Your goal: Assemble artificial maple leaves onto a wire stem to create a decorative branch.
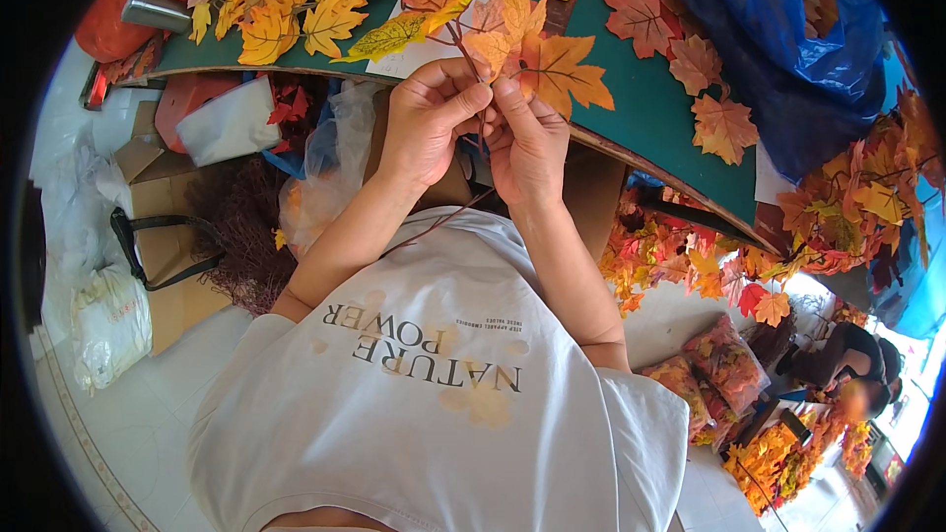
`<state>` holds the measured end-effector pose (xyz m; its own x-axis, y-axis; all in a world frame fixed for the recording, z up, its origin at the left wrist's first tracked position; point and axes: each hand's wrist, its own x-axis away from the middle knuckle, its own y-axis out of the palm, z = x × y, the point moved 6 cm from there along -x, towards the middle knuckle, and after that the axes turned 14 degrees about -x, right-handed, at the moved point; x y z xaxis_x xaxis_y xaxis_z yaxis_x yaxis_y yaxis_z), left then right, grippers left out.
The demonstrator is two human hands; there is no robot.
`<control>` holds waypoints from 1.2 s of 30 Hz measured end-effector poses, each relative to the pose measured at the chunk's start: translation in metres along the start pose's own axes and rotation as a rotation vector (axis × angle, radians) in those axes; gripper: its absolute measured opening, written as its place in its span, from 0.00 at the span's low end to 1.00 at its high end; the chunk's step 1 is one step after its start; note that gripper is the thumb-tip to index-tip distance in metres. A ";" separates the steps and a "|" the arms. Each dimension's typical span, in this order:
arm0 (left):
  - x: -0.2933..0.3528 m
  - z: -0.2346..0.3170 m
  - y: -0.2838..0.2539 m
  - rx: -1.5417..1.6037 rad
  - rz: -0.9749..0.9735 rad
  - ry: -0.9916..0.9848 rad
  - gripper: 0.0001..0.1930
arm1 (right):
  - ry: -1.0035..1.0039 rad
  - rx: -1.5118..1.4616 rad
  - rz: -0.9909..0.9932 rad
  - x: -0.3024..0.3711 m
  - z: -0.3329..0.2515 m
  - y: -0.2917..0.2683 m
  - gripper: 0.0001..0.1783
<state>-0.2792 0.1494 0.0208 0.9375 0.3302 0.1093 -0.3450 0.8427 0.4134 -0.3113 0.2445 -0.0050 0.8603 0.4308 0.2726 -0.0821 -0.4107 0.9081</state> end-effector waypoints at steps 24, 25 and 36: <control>0.003 0.003 0.000 -0.136 -0.029 0.010 0.10 | -0.130 -0.011 0.004 0.001 0.004 -0.011 0.03; 0.004 0.005 -0.001 -0.141 -0.062 0.006 0.11 | -0.125 -0.010 -0.002 0.002 0.004 -0.011 0.03; 0.007 0.001 -0.012 -0.226 -0.063 0.007 0.12 | -0.104 -0.010 -0.046 0.006 0.012 -0.009 0.04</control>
<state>-0.2686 0.1408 0.0173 0.9574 0.2765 0.0830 -0.2880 0.9352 0.2060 -0.2992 0.2413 -0.0149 0.9109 0.3628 0.1966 -0.0461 -0.3840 0.9222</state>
